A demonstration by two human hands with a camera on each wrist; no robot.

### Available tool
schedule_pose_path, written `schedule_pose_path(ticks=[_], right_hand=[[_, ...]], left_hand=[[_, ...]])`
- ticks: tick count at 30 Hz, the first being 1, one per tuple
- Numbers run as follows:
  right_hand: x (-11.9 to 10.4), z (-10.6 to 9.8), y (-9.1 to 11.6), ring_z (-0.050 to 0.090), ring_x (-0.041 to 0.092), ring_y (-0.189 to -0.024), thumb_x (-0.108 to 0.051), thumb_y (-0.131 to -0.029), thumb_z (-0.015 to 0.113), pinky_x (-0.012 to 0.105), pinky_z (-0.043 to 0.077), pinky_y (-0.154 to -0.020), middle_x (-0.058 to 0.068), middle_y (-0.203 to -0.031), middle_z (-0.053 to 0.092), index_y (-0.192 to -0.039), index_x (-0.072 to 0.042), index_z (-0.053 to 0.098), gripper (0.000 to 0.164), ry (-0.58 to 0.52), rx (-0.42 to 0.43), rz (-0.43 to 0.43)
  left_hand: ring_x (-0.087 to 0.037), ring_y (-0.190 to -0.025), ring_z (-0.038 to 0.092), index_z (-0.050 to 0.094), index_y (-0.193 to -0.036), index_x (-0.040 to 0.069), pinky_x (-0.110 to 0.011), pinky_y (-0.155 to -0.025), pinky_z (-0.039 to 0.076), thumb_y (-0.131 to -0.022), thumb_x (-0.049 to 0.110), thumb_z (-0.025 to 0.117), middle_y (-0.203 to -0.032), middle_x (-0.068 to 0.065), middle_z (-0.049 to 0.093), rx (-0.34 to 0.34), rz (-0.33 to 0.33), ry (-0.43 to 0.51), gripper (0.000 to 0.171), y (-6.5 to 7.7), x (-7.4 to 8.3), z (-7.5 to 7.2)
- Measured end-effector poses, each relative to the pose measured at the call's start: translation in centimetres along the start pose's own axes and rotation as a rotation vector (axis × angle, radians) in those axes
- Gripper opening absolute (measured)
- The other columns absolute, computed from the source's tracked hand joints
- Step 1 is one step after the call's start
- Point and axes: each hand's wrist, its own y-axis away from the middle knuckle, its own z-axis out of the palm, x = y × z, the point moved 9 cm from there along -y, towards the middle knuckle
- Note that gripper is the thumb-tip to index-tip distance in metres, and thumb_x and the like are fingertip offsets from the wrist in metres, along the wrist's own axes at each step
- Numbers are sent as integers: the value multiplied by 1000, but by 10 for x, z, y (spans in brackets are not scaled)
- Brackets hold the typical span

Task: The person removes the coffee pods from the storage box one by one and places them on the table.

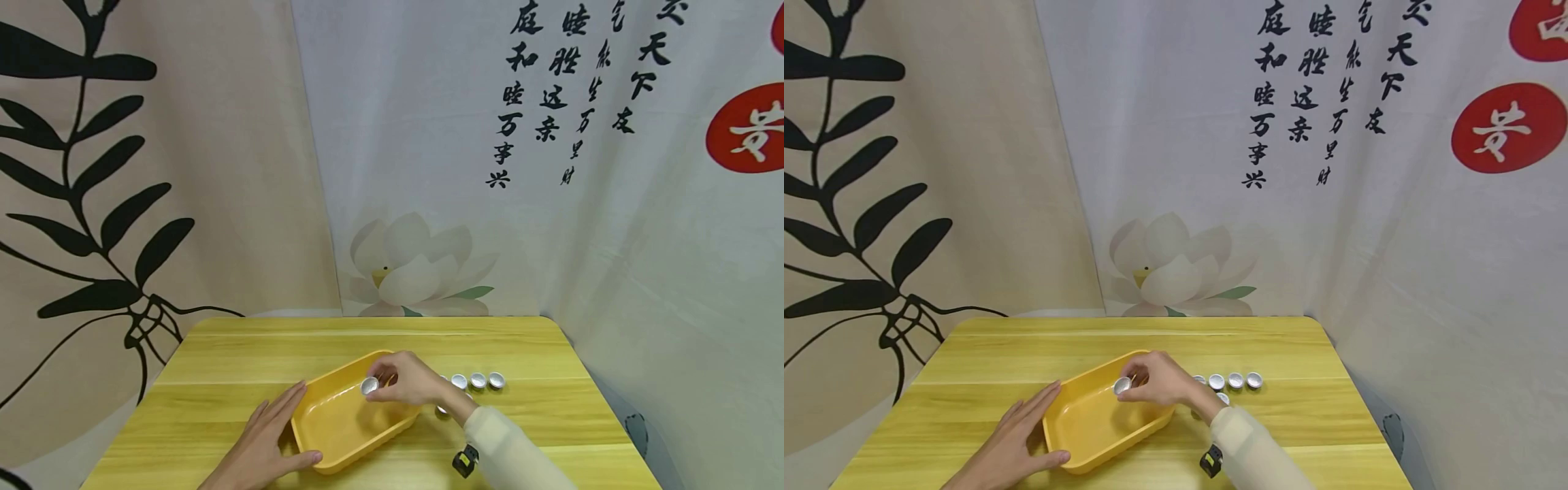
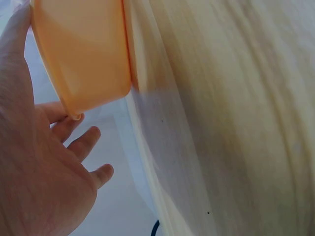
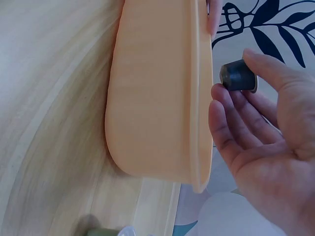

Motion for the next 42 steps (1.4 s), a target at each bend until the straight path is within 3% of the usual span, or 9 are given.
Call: schedule_pose_path(ticks=[17,29,42], right_hand=[[-1,-18,22,78,7,-95,-22,-96,93,21,67,-87,-1,-109,85,-117,-19,82,24,-103,26,10],[4,-41,44,82,13,-97,-24,-97,92,29,68,-95,2,-109,86,-119,-17,81,26,-76,92,-7],[20,-66,77,79,12,-92,-23,-97,92,26,67,-87,5,-105,84,-117,-15,81,24,-44,161,8]], left_hand=[[-53,-160,50,36,-177,9,-91,-123,28,-87,73,87,-184,-17,38,7,15,-11,122,0,2,-3],[-53,-160,50,36,-178,9,-90,-124,29,-87,74,86,-184,-17,38,-4,-3,-8,122,-1,-1,-1],[-51,-160,51,36,-178,11,-88,-126,30,-87,79,84,-184,-14,38,-2,-2,-33,123,0,1,-3]])
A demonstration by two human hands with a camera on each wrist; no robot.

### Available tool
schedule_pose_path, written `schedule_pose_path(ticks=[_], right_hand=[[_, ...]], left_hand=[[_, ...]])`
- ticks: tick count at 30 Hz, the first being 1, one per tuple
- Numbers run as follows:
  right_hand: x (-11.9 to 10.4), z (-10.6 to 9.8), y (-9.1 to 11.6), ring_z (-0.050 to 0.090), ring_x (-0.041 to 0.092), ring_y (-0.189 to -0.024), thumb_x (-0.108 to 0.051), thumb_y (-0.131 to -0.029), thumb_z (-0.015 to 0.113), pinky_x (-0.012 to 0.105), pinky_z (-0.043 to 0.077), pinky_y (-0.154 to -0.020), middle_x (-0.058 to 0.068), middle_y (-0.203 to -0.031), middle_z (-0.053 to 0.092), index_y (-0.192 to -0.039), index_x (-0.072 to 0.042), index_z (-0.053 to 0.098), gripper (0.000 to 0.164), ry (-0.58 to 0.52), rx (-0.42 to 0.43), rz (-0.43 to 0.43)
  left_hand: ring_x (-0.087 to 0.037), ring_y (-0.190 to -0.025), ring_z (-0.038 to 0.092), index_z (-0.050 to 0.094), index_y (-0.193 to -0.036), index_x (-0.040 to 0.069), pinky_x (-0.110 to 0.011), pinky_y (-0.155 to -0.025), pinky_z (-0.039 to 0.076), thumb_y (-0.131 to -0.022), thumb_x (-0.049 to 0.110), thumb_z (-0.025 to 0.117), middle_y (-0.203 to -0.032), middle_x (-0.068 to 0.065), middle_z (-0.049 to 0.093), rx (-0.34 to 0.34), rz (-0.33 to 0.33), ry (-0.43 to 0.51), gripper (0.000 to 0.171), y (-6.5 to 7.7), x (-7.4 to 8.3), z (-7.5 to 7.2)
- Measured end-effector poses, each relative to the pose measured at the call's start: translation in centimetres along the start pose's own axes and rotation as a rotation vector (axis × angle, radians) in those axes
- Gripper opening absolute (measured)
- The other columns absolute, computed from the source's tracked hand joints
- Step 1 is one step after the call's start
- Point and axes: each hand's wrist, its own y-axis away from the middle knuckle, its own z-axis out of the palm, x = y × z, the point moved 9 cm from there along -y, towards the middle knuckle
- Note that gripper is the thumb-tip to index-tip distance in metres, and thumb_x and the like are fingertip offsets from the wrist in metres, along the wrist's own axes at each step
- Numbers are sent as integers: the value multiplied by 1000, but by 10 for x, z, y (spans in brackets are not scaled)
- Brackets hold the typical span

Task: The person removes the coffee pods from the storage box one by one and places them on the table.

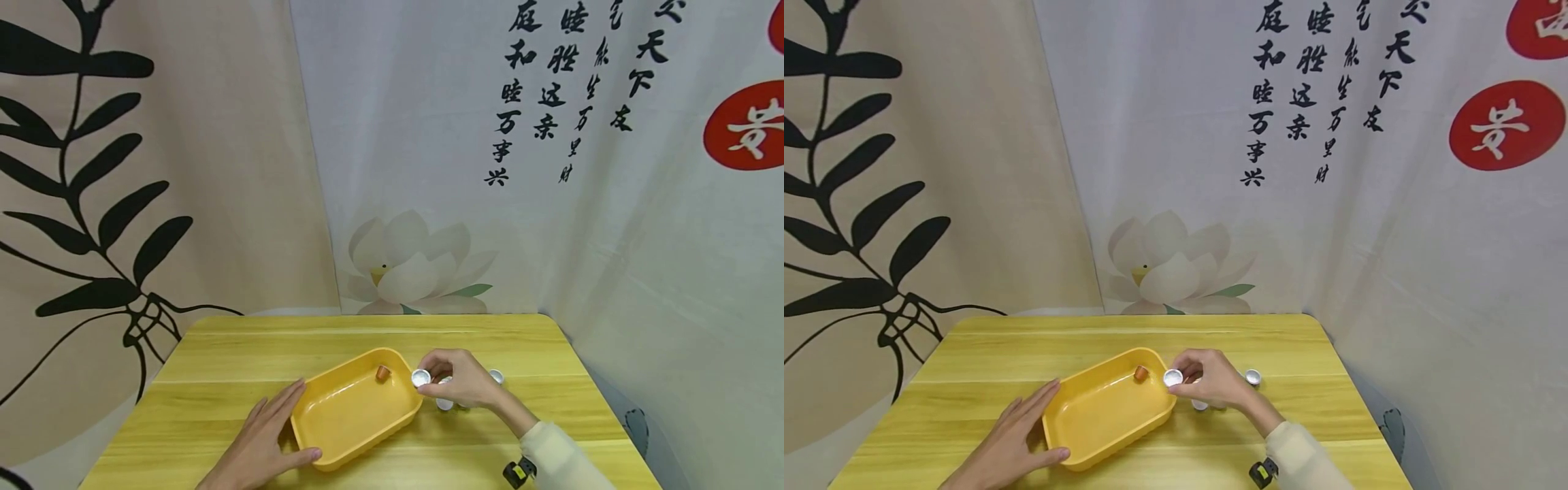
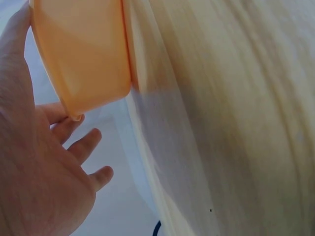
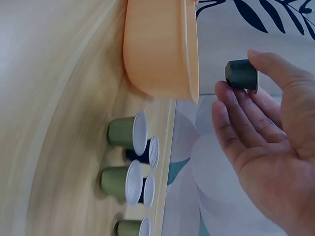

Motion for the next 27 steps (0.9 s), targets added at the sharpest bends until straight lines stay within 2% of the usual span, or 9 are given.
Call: schedule_pose_path(ticks=[7,12,23,27], right_hand=[[9,-13,15,78,10,-91,-21,-95,93,22,66,-82,5,-106,84,-118,-13,81,27,22,40,14],[14,-22,26,76,7,-94,-20,-96,93,26,66,-84,4,-108,84,-120,-14,81,28,54,65,19],[27,-47,47,75,7,-93,-25,-96,93,24,66,-82,3,-106,83,-120,-12,80,30,82,119,52],[33,-56,57,75,7,-92,-25,-96,93,25,65,-80,5,-106,83,-119,-12,81,29,82,144,71]], left_hand=[[-48,-164,48,40,-176,12,-86,-127,31,-85,82,83,-182,-13,44,30,10,-39,122,-1,1,-3],[-48,-165,45,42,-176,14,-86,-128,30,-84,83,84,-181,-12,45,40,-2,-41,122,0,0,-4],[-47,-162,49,44,-174,11,-84,-126,33,-83,80,86,-179,-15,48,72,33,-43,122,0,1,-3],[-48,-162,49,43,-175,11,-84,-127,32,-83,80,86,-179,-15,48,62,28,-42,122,-1,-1,-1]])
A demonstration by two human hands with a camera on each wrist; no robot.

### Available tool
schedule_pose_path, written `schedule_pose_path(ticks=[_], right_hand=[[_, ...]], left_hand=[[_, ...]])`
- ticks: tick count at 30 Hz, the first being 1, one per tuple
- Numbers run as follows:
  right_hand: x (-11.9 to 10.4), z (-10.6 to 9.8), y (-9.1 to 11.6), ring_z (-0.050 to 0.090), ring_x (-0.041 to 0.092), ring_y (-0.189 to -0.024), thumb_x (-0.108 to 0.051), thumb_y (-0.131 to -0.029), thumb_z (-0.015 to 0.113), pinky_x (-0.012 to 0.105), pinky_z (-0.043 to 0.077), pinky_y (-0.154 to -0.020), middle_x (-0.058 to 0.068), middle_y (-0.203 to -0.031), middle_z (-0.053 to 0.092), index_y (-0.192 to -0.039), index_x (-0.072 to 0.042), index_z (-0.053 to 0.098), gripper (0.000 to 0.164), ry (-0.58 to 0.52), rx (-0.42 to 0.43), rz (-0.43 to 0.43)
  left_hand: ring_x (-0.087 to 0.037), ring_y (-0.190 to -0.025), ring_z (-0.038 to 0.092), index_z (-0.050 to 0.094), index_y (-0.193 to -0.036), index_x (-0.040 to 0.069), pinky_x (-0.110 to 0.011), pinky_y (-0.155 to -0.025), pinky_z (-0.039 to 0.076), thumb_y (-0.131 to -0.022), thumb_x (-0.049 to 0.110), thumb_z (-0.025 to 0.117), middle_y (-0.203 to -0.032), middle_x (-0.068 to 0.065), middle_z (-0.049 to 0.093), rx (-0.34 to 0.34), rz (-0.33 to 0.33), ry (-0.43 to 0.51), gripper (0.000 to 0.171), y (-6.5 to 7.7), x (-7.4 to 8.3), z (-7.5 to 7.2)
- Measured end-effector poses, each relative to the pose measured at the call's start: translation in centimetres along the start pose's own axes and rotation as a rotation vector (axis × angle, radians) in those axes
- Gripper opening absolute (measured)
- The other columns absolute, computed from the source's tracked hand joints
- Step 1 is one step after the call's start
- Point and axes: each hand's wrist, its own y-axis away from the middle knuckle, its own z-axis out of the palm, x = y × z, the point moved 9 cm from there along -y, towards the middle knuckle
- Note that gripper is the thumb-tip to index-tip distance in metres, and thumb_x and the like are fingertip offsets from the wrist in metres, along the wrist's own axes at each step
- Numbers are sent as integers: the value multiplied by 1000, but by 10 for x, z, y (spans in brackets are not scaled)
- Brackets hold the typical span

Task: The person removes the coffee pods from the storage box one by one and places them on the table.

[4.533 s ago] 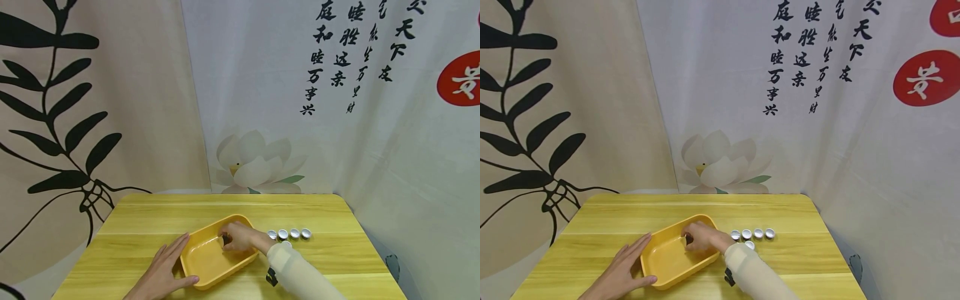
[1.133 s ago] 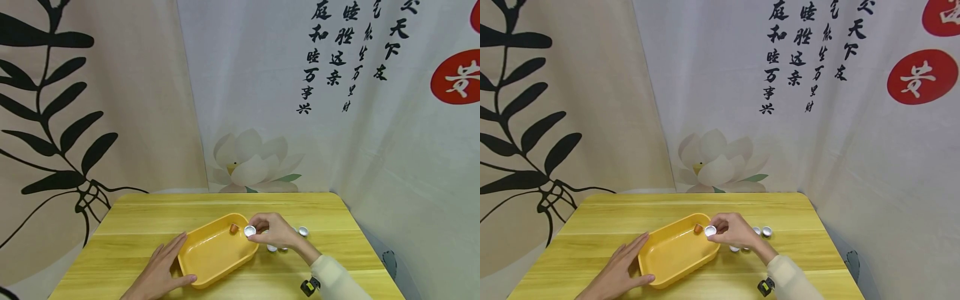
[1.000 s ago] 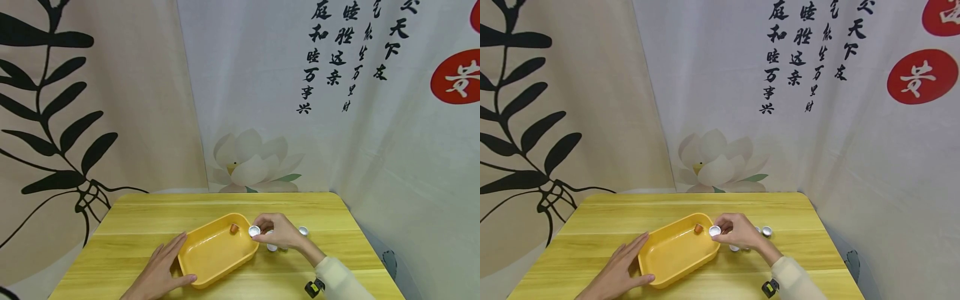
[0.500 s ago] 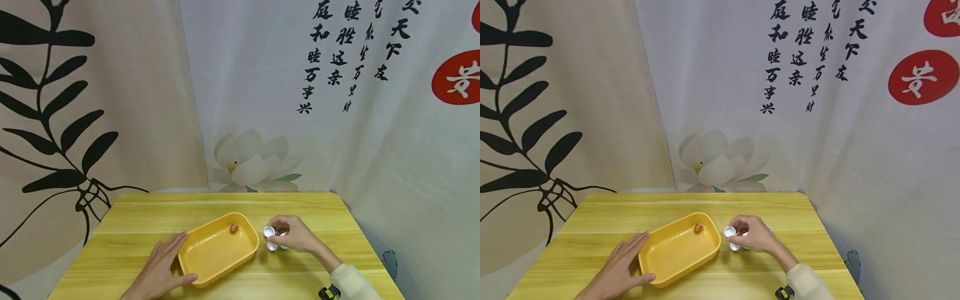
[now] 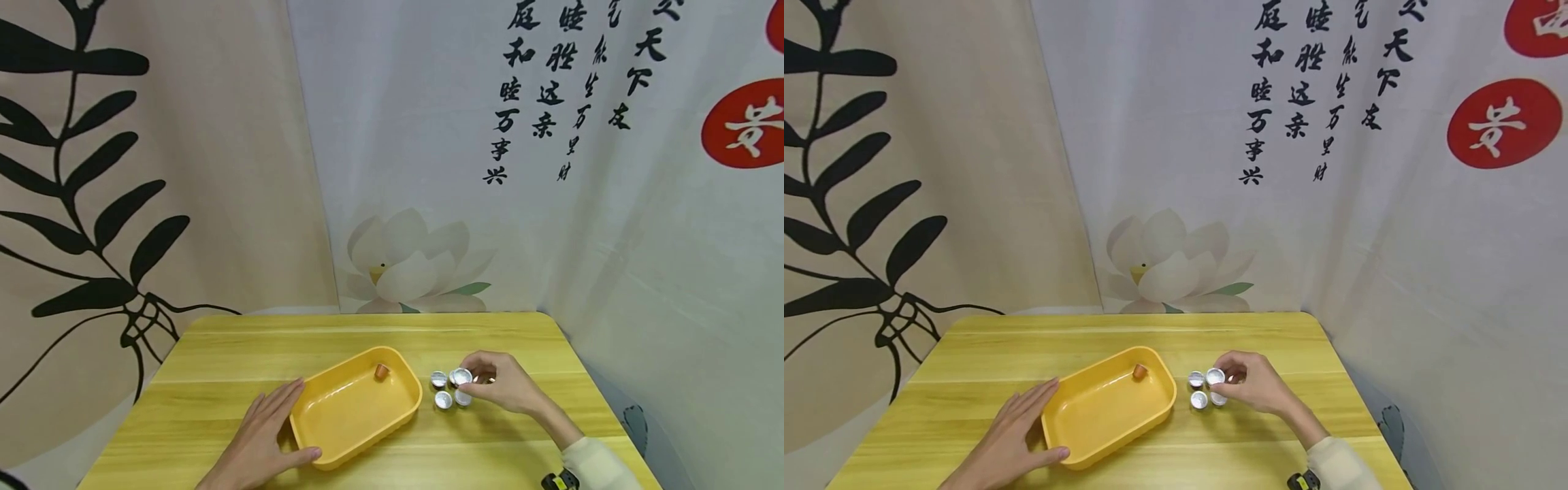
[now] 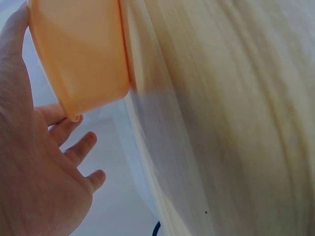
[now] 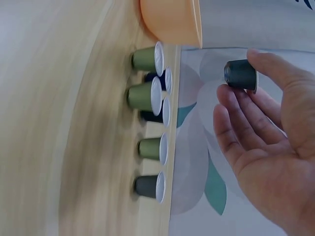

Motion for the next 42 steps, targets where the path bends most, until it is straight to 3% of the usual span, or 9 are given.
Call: schedule_pose_path(ticks=[12,19,34,42], right_hand=[[31,-19,21,77,5,-96,-31,-99,90,27,67,-85,0,-111,85,-119,-17,83,26,54,54,93],[43,-22,26,77,5,-92,-29,-99,90,25,66,-81,1,-107,85,-119,-14,82,26,28,55,100],[61,-14,31,77,6,-96,-21,-98,90,23,68,-85,8,-111,84,-121,-5,80,30,7,45,128],[70,-6,32,78,6,-96,-21,-97,91,22,67,-85,8,-111,84,-119,-7,81,27,45,37,162]], left_hand=[[-50,-162,48,44,-174,10,-85,-126,32,-83,79,87,-179,-15,48,-2,-8,12,121,1,1,0],[-50,-163,47,42,-175,11,-85,-127,31,-84,81,85,-180,-14,46,-20,-22,6,122,1,0,-1],[-48,-164,47,41,-176,12,-85,-127,31,-82,82,85,-181,-13,44,-31,-30,-2,124,0,0,0],[-47,-165,46,41,-176,14,-85,-128,31,-83,82,85,-182,-13,44,-25,-25,7,124,1,1,-2]])
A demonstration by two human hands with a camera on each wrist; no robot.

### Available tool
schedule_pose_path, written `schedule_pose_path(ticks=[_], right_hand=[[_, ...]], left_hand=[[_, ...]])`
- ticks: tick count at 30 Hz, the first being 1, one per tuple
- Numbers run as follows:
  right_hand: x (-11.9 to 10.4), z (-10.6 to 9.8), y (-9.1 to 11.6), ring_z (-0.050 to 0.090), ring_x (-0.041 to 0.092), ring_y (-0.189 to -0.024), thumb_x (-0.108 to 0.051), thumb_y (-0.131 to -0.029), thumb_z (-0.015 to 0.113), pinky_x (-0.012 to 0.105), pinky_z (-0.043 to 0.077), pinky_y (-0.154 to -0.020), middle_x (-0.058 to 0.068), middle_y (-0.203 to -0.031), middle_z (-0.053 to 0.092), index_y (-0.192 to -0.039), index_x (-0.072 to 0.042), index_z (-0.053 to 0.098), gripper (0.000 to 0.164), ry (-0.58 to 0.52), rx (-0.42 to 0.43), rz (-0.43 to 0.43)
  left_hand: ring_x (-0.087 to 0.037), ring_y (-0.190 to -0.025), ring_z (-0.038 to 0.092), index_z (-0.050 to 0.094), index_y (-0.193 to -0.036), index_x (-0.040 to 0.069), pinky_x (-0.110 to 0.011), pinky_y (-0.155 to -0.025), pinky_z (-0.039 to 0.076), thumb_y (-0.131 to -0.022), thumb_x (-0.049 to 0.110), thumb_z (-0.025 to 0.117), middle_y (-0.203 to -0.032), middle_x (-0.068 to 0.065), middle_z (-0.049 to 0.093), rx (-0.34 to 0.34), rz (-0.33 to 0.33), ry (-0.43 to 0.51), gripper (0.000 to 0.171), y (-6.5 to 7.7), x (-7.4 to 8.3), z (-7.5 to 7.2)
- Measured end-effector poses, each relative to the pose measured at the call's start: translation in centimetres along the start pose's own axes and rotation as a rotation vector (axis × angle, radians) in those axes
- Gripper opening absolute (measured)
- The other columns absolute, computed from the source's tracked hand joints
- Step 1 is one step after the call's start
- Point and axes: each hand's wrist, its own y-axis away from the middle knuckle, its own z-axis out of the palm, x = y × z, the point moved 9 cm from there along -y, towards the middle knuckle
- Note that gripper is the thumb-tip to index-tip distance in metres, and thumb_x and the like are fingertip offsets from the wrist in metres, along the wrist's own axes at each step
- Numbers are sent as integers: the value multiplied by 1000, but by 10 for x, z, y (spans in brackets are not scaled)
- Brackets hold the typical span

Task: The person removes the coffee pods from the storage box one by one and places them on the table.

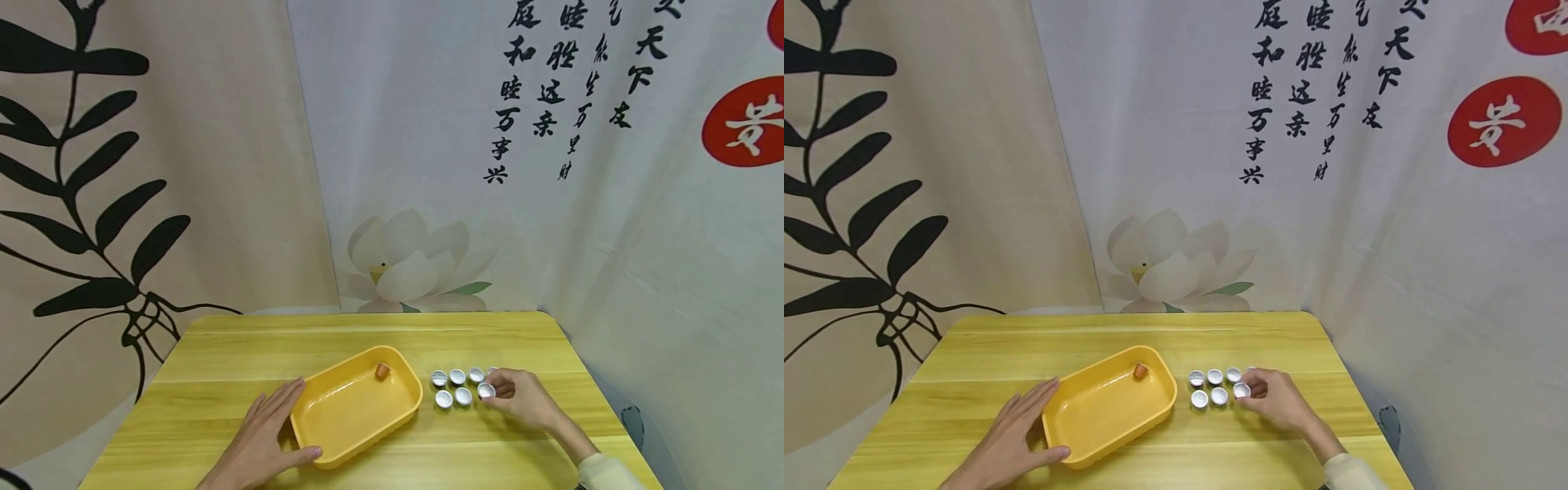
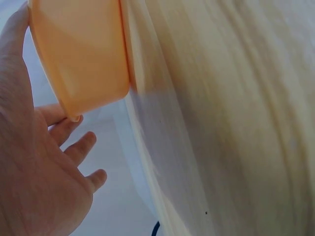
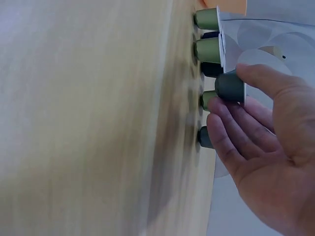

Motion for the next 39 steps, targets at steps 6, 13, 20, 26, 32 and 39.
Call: schedule_pose_path(ticks=[6,13,20,26,32,39], right_hand=[[4,5,-1,79,8,-93,-24,-96,92,21,66,-81,7,-109,84,-115,-8,80,27,43,-1,1],[10,8,-2,79,7,-92,-23,-97,92,21,67,-79,6,-110,85,-118,-6,80,30,52,1,23],[11,10,-2,78,7,-91,-21,-98,91,21,67,-78,7,-109,84,-119,-4,80,30,54,6,23],[11,10,-2,78,8,-91,-20,-96,92,19,65,-77,7,-107,84,-118,-4,80,30,63,17,25],[11,11,-2,77,7,-91,-21,-96,93,19,65,-78,6,-108,83,-118,-4,80,31,67,28,18],[10,13,-3,78,7,-90,-20,-96,93,19,66,-77,7,-107,83,-118,-3,80,31,59,25,12]], left_hand=[[-49,-164,45,41,-176,14,-86,-127,30,-82,81,86,-182,-13,44,4,-3,18,124,0,-2,2],[-49,-165,45,41,-176,13,-85,-128,28,-82,82,86,-182,-13,43,-8,-16,22,125,0,-4,4],[-48,-163,48,42,-175,13,-86,-127,31,-82,82,86,-181,-14,45,8,6,3,124,0,-1,0],[-49,-164,47,41,-176,13,-87,-127,30,-82,80,87,-182,-13,44,1,4,4,124,-1,-1,0],[-48,-163,48,42,-176,12,-86,-126,31,-82,79,87,-181,-13,45,8,9,12,124,0,-1,1],[-48,-163,47,41,-176,12,-87,-126,30,-83,79,88,-182,-14,44,6,7,18,124,0,-3,1]])
